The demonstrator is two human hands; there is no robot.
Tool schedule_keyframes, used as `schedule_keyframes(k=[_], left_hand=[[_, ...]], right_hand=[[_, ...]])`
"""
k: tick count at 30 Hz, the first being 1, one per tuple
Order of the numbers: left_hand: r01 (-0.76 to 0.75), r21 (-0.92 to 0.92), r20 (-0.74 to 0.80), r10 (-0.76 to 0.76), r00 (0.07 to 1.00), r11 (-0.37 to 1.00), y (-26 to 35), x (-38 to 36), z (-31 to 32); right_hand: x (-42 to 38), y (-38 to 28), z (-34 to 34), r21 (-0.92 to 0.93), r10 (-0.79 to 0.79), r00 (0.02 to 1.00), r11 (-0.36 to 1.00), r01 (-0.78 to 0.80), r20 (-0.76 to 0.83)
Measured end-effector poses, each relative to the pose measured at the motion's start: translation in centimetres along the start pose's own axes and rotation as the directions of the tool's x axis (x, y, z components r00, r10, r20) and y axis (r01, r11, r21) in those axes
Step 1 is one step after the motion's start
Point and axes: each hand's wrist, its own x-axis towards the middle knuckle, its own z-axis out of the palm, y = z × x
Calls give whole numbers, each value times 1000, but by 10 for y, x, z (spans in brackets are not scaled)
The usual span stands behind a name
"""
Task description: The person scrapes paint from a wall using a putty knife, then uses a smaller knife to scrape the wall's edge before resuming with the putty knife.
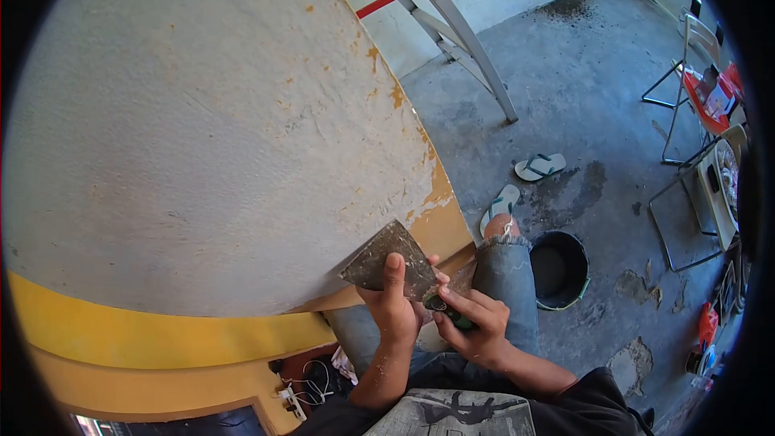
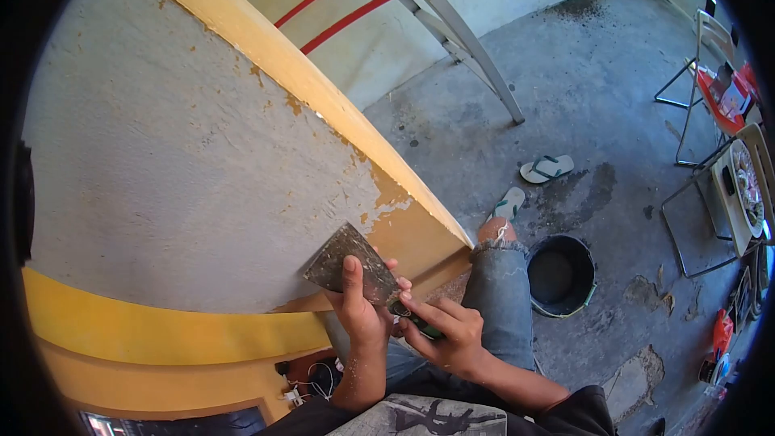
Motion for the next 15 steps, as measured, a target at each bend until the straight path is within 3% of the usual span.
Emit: schedule_keyframes(k=[2, 5, 9, 11, 15], left_hand=[[-43, 9, -55, 44, 998, 999, -1, 1, 7], [16, -42, 2, -16, 1000, 999, 5, 7, 2], [52, 32, 27, -53, 998, 998, -5, 1, -1], [8, 13, 6, -8, 1000, 1000, -12, 4, 3], [101, -4, 51, -101, 994, 995, -8, 2, -9]], right_hand=[[1, 3, 0, 6, -30, 1000, 1000, 30, -10], [11, -1, 4, 22, -20, 998, 1000, 21, -55], [-8, 7, 4, -10, 2, 999, 1000, -2, -53], [-10, 14, 3, -4, 25, 998, 1000, -25, -63], [-2, 9, 3, 21, -34, 998, 999, 36, -60]])
